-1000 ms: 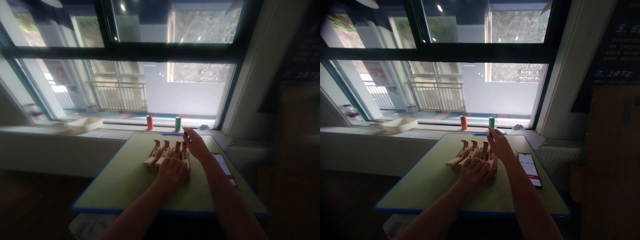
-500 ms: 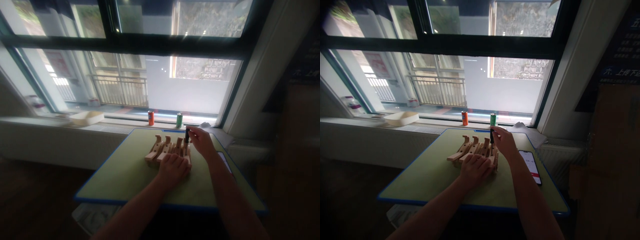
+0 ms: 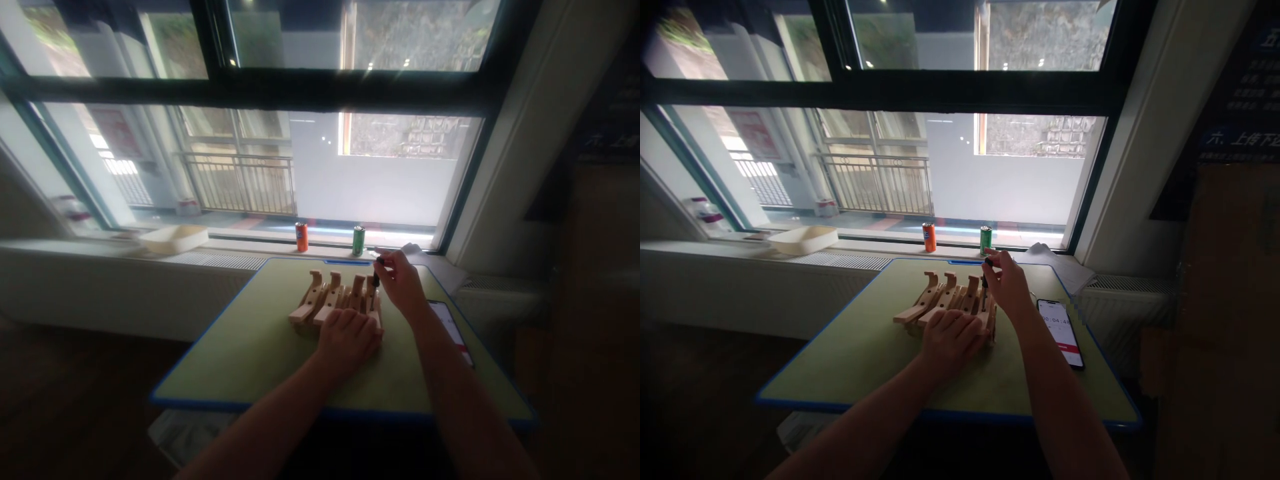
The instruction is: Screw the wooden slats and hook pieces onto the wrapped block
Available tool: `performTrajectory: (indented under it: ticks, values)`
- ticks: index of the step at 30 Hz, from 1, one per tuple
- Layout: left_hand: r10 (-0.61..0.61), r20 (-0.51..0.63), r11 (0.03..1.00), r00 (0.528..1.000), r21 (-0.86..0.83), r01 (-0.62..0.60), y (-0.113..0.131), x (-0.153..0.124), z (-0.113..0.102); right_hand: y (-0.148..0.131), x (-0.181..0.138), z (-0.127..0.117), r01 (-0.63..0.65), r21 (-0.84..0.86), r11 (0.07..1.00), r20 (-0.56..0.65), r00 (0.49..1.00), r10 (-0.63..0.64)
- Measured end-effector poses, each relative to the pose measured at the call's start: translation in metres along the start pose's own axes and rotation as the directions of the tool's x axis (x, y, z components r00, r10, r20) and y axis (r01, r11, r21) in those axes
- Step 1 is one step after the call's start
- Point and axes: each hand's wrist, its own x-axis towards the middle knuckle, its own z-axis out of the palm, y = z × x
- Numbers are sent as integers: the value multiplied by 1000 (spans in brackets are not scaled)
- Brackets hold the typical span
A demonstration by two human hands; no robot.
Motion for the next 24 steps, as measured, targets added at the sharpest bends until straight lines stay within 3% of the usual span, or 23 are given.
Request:
performTrajectory:
  ticks: [4, 7, 9, 13, 15, 20, 24]
  values:
    - [8, -22, 1000, 1000, 7, -7, 0, 0, 0, 4, 1, 0, 7, -85, 996, -14, 1000, -8]
    - [-2, -20, 1000, 1000, 4, 2, 0, 0, 1, 3, 0, 0, 85, -285, 955, -66, 992, -108]
    - [-9, -3, 1000, 1000, 4, 9, 1, -1, 2, 1, 0, -1, 158, -328, 931, -45, 982, -182]
    - [-12, 16, 1000, 1000, 7, 12, 1, -2, 2, -3, 3, -5, 224, -216, 950, 46, 974, -220]
    - [-6, 12, 1000, 1000, 2, 6, 1, -1, 2, -3, 5, -7, 186, -186, 965, 69, 982, -176]
    - [4, -10, 1000, 1000, 11, -4, 1, -1, 2, 0, 5, -3, 75, -210, 975, -8, 997, -79]
    - [2, -9, 1000, 1000, 6, -2, 0, -1, 2, 3, -1, 1, 50, -4, 999, 100, 994, -49]
